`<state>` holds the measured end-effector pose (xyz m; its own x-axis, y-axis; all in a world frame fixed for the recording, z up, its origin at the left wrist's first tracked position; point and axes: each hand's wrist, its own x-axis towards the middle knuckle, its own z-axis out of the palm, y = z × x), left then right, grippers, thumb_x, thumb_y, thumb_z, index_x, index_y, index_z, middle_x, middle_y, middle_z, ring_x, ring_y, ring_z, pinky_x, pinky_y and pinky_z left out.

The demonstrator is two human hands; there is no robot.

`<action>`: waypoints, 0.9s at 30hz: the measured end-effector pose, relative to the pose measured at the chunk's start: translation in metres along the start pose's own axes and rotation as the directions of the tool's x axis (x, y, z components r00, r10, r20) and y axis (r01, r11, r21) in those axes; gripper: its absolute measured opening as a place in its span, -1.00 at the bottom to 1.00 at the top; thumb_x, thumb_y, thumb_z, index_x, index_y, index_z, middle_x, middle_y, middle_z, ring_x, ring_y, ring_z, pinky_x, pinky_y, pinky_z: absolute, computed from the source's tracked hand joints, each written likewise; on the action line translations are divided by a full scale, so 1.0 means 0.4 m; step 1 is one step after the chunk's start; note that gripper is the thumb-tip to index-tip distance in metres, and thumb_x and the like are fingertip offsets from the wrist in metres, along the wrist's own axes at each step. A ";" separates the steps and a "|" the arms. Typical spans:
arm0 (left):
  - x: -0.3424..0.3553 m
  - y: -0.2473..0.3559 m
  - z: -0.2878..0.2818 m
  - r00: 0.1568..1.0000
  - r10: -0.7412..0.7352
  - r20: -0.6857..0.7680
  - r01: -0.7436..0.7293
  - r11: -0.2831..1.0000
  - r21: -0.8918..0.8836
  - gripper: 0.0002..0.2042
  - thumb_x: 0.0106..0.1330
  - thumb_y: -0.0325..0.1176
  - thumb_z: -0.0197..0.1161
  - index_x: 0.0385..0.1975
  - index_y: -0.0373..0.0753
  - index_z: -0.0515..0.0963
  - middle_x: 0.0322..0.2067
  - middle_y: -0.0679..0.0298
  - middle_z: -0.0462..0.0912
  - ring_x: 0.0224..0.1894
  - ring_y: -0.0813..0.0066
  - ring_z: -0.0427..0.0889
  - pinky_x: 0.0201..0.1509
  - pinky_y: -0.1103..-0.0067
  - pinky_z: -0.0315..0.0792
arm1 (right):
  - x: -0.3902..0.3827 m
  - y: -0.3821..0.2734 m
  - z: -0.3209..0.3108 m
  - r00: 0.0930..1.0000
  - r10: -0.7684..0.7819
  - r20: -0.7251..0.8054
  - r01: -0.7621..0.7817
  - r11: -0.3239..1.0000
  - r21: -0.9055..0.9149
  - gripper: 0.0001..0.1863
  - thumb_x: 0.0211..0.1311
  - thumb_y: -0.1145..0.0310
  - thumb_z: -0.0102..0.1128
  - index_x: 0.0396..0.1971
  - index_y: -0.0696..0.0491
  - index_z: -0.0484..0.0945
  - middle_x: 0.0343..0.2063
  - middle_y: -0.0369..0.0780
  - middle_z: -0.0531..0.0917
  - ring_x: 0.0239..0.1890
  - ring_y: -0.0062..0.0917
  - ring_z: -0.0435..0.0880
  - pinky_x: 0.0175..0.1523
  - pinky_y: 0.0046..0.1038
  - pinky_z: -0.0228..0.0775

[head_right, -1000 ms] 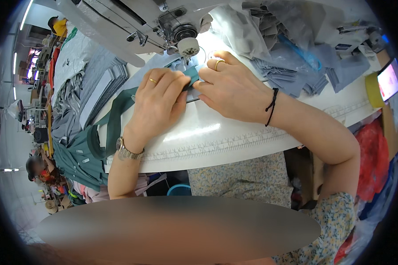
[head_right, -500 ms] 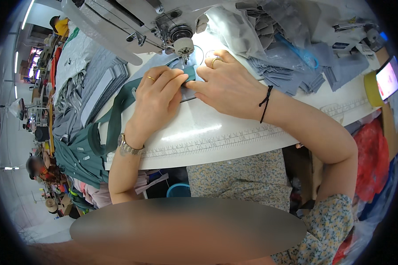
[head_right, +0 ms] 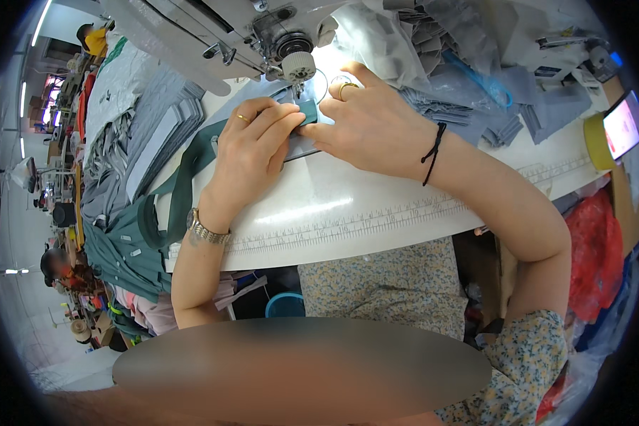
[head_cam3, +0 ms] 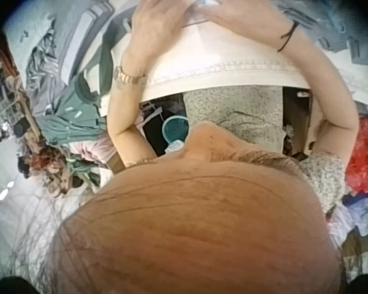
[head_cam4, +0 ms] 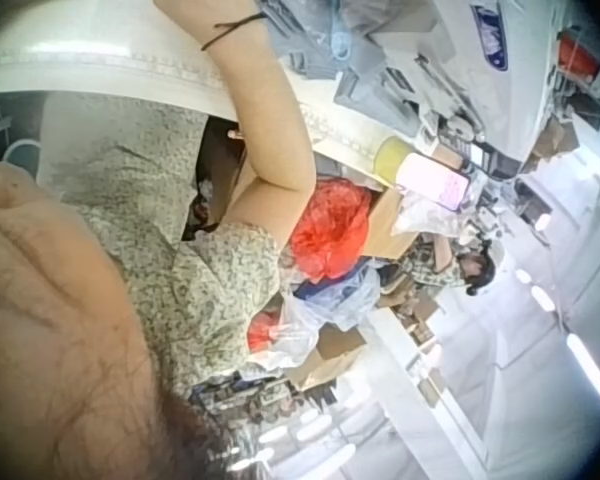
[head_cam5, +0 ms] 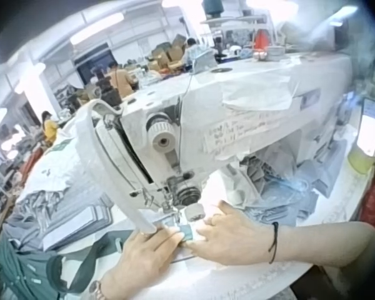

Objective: Sewing together strips of green and grey leather or fabric using an industrial sewing machine.

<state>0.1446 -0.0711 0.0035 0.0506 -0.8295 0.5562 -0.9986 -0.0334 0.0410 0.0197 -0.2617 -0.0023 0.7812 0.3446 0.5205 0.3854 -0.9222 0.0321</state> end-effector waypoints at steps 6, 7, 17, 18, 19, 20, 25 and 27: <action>0.005 0.005 0.002 1.000 0.005 0.002 -0.005 1.000 0.004 -0.67 -0.03 -0.62 0.34 -0.18 -0.28 0.65 -0.12 0.29 0.71 -0.08 0.26 0.61 -0.01 0.38 0.54 | -0.001 0.001 -0.001 1.000 -0.012 -0.029 0.012 1.000 0.001 -0.85 0.18 0.23 0.29 -0.33 -0.06 0.70 -0.43 -0.28 0.66 -0.13 -0.45 0.67 0.31 -0.20 0.23; 0.004 0.007 0.000 1.000 0.009 0.014 -0.010 1.000 0.014 -0.67 -0.02 -0.61 0.34 -0.18 -0.29 0.64 -0.13 0.27 0.70 -0.09 0.26 0.60 0.00 0.38 0.53 | -0.002 0.000 0.001 1.000 -0.010 -0.030 0.010 1.000 0.003 -0.85 0.18 0.23 0.29 -0.33 -0.06 0.70 -0.43 -0.28 0.66 -0.13 -0.45 0.67 0.31 -0.20 0.23; 0.019 0.043 -0.021 0.987 0.020 0.158 -0.030 0.998 0.064 -0.66 0.10 -0.38 0.33 -0.12 -0.39 0.59 -0.12 0.12 0.64 -0.07 0.20 0.58 0.15 0.28 0.44 | -0.007 0.046 -0.052 0.998 -0.055 -0.022 0.056 0.998 0.037 -0.92 0.02 0.39 0.28 -0.45 0.03 0.65 -0.38 -0.31 0.62 -0.13 -0.46 0.61 0.37 -0.16 0.27; 0.022 0.046 -0.019 0.988 0.017 0.153 -0.027 0.998 0.062 -0.66 0.10 -0.38 0.33 -0.12 -0.39 0.59 -0.12 0.12 0.64 -0.07 0.20 0.58 0.15 0.28 0.44 | -0.008 0.055 -0.052 0.995 -0.046 -0.086 0.049 0.998 0.036 -0.90 -0.03 0.41 0.29 -0.45 0.04 0.65 -0.34 -0.31 0.63 -0.12 -0.46 0.60 0.38 -0.16 0.27; 0.020 0.043 -0.014 0.988 0.016 0.151 -0.025 0.998 0.057 -0.65 0.10 -0.38 0.33 -0.11 -0.39 0.58 -0.11 0.12 0.63 -0.07 0.20 0.57 0.15 0.28 0.43 | -0.007 0.054 -0.045 0.996 -0.048 -0.081 0.052 0.998 0.037 -0.90 -0.03 0.41 0.29 -0.45 0.04 0.65 -0.34 -0.31 0.63 -0.12 -0.46 0.60 0.38 -0.16 0.27; 0.018 0.040 -0.010 0.989 0.013 0.147 -0.022 0.998 0.053 -0.64 0.10 -0.38 0.32 -0.10 -0.40 0.57 -0.11 0.12 0.63 -0.07 0.19 0.57 0.15 0.28 0.43 | -0.006 0.053 -0.037 0.993 -0.062 -0.103 0.067 0.997 0.046 -0.89 -0.03 0.42 0.29 -0.43 0.04 0.66 -0.29 -0.33 0.64 -0.09 -0.46 0.60 0.36 -0.17 0.29; 0.004 0.034 -0.013 0.989 -0.048 0.143 0.041 0.998 0.049 -0.70 0.10 -0.40 0.28 -0.17 -0.38 0.55 -0.20 0.08 0.60 -0.08 0.14 0.58 0.14 0.27 0.43 | 0.021 0.037 -0.007 0.999 -0.039 -0.022 0.042 0.976 0.215 -0.84 -0.01 0.48 0.29 -0.35 0.07 0.69 -0.17 -0.31 0.68 -0.02 -0.40 0.59 0.23 -0.21 0.34; -0.008 0.030 -0.015 0.991 -0.050 0.123 0.045 0.998 0.049 -0.74 0.09 -0.41 0.27 -0.22 -0.36 0.54 -0.25 0.06 0.58 -0.09 0.12 0.57 0.13 0.25 0.43 | 0.013 0.046 -0.007 1.000 -0.008 0.008 0.006 0.962 0.272 -0.81 0.00 0.51 0.27 -0.31 0.11 0.69 -0.13 -0.26 0.69 0.02 -0.36 0.58 0.22 -0.20 0.34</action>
<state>0.1327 -0.0652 0.0073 0.0986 -0.8891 0.4471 -0.9949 -0.0979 0.0247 0.0295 -0.2774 0.0036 0.7820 0.3535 0.5134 0.5088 -0.8378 -0.1982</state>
